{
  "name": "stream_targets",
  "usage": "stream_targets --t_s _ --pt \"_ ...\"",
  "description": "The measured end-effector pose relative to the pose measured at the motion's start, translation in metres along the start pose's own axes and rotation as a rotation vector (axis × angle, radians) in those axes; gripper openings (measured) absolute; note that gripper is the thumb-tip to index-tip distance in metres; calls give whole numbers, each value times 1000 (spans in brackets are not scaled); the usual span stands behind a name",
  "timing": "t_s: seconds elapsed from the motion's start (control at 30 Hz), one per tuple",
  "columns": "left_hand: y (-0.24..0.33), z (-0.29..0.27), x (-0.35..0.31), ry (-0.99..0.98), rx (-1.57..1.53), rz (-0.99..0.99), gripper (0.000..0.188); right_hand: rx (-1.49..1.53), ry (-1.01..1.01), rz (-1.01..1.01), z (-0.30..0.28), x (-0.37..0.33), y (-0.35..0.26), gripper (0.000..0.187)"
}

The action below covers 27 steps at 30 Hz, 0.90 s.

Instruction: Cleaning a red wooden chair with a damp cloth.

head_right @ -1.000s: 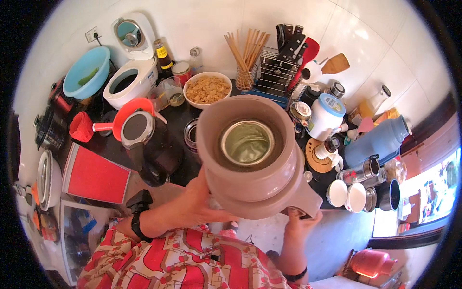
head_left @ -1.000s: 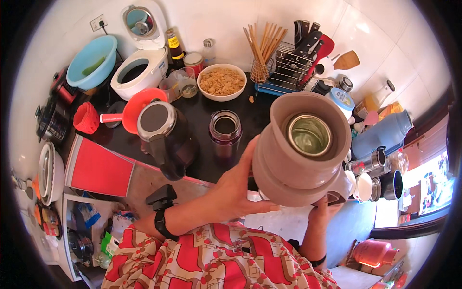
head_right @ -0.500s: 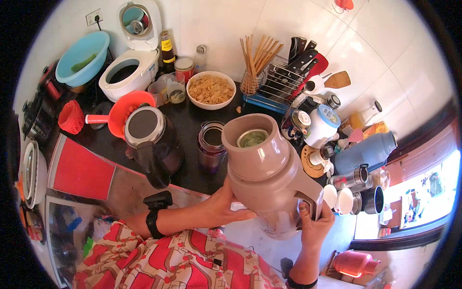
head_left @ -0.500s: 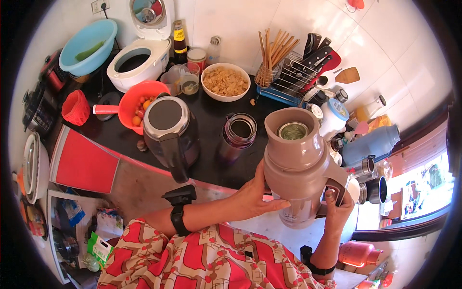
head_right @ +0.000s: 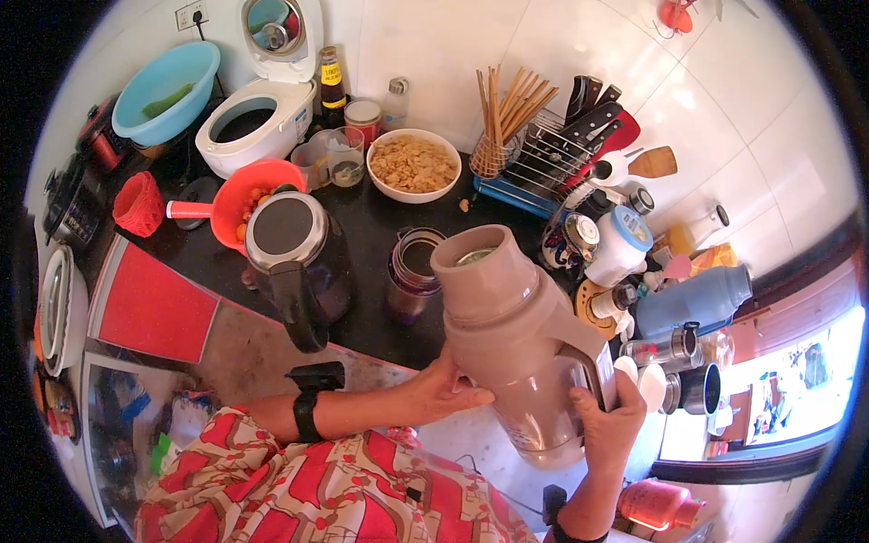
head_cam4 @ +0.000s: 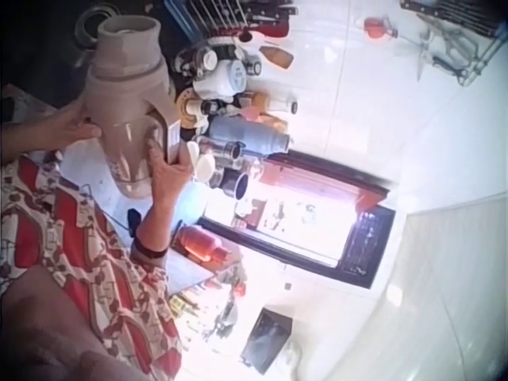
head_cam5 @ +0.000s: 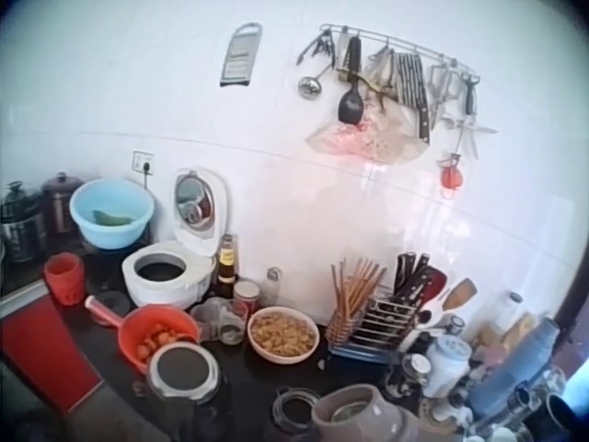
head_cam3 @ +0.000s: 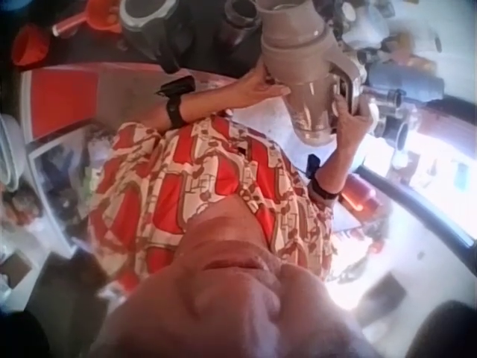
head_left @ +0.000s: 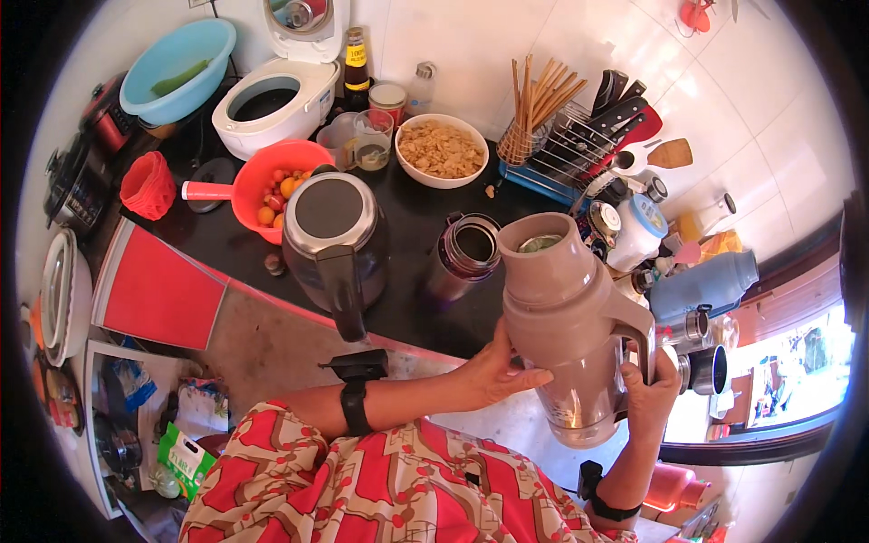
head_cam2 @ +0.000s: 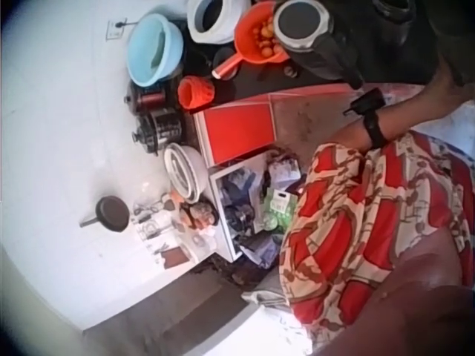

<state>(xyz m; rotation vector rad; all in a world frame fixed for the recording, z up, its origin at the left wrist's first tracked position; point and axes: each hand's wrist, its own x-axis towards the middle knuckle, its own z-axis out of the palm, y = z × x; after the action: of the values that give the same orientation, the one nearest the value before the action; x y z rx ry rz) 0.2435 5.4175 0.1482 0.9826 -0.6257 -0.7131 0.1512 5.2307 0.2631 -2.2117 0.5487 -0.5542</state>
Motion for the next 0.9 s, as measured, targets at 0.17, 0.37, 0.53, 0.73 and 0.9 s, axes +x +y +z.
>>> stream_targets --t_s 0.17,0.37,0.53,0.73,0.9 --pt "-11 1 2 0 -11 34 96 -70 -53 -43 -5 4 -4 60" --pt "-23 4 4 5 -14 66 95 -38 -57 -82 -5 9 -6 63" --pt "-26 6 3 -17 -36 50 95 -55 -75 -63 -8 10 -4 65" --pt "-27 12 3 8 -106 57 83 -32 -87 -54 -9 10 -3 65" --pt "-30 9 4 -19 73 41 92 -26 -90 -84 -11 12 1 64"
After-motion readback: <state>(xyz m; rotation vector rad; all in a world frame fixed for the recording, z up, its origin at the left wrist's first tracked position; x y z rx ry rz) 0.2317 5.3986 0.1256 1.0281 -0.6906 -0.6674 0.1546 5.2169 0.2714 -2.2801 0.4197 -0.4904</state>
